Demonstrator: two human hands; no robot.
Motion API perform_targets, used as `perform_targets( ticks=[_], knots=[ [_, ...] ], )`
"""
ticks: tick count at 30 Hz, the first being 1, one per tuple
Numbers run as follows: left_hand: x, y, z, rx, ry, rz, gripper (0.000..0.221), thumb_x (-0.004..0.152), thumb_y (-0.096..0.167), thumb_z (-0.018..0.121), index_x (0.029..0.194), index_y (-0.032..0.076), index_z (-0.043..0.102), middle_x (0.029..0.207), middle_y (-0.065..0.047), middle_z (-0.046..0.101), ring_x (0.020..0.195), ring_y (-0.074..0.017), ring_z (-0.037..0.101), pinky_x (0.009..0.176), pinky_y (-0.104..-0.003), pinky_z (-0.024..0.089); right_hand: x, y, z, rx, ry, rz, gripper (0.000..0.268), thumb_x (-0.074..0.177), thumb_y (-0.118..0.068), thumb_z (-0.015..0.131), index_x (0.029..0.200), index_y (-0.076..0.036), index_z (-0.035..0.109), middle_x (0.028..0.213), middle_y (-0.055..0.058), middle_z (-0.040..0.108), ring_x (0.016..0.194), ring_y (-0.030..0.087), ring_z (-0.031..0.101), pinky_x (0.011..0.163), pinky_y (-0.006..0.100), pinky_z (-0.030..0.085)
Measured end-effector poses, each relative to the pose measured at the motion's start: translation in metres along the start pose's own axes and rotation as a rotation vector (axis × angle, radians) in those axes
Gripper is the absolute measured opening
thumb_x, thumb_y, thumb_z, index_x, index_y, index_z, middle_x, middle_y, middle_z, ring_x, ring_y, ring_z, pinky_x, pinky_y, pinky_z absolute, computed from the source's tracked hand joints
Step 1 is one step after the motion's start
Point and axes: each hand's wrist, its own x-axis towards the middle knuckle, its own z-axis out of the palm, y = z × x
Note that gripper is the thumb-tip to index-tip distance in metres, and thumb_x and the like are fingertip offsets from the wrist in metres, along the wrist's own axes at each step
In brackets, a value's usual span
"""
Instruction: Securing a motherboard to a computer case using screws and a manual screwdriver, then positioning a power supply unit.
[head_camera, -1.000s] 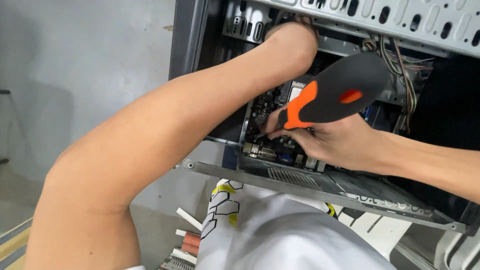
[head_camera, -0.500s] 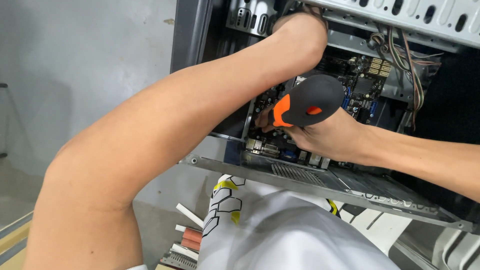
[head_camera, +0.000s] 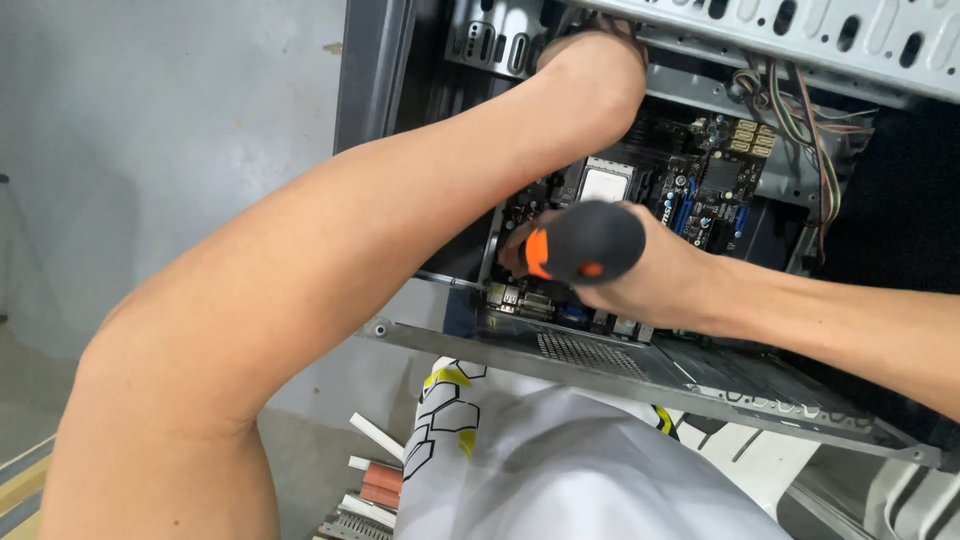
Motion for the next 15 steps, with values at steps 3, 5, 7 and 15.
perform_targets(
  ticks=[3, 5, 7, 15],
  knots=[
    [0.02, 0.001, 0.0, -0.02, 0.057, 0.007, 0.053, 0.088, 0.021, 0.075, 0.139, 0.024, 0.061, 0.147, 0.006, 0.057, 0.129, -0.0301, 0.06, 0.092, -0.052, 0.059, 0.01, -0.031, 0.002, -0.062, -0.17, -0.554, 0.017, 0.1, -0.01, 0.059, 0.099, 0.006, 0.064, 0.101, 0.02, 0.071, 0.093, 0.032, 0.074, 0.089, 0.04, 0.062],
    [-0.004, -0.001, -0.005, 0.013, 0.037, 0.005, 0.056, 0.088, 0.02, 0.076, 0.141, 0.023, 0.059, 0.148, 0.005, 0.057, 0.13, -0.0294, 0.059, 0.094, -0.048, 0.058, 0.013, -0.035, 0.007, -0.179, -0.15, -0.645, 0.018, 0.103, -0.008, 0.053, 0.097, 0.007, 0.061, 0.097, 0.02, 0.068, 0.087, 0.033, 0.068, 0.083, 0.042, 0.058],
    [-0.022, 0.0, -0.006, 0.047, 0.008, 0.006, 0.059, 0.088, 0.02, 0.077, 0.143, 0.023, 0.057, 0.148, 0.005, 0.056, 0.131, -0.0287, 0.058, 0.095, -0.045, 0.058, 0.015, -0.037, 0.011, -0.292, -0.128, -0.729, 0.02, 0.106, -0.007, 0.046, 0.096, 0.007, 0.057, 0.092, 0.02, 0.064, 0.08, 0.035, 0.062, 0.076, 0.044, 0.054],
    [-0.021, -0.001, -0.008, 0.04, -0.016, -0.022, 0.056, 0.089, 0.018, 0.076, 0.142, 0.024, 0.06, 0.151, 0.006, 0.054, 0.134, -0.0271, 0.055, 0.101, -0.044, 0.054, 0.021, -0.052, 0.007, -0.321, -0.304, -0.682, 0.023, 0.104, -0.006, 0.051, 0.12, 0.006, 0.061, 0.118, 0.022, 0.068, 0.113, 0.039, 0.065, 0.095, 0.046, 0.057]
  ],
)
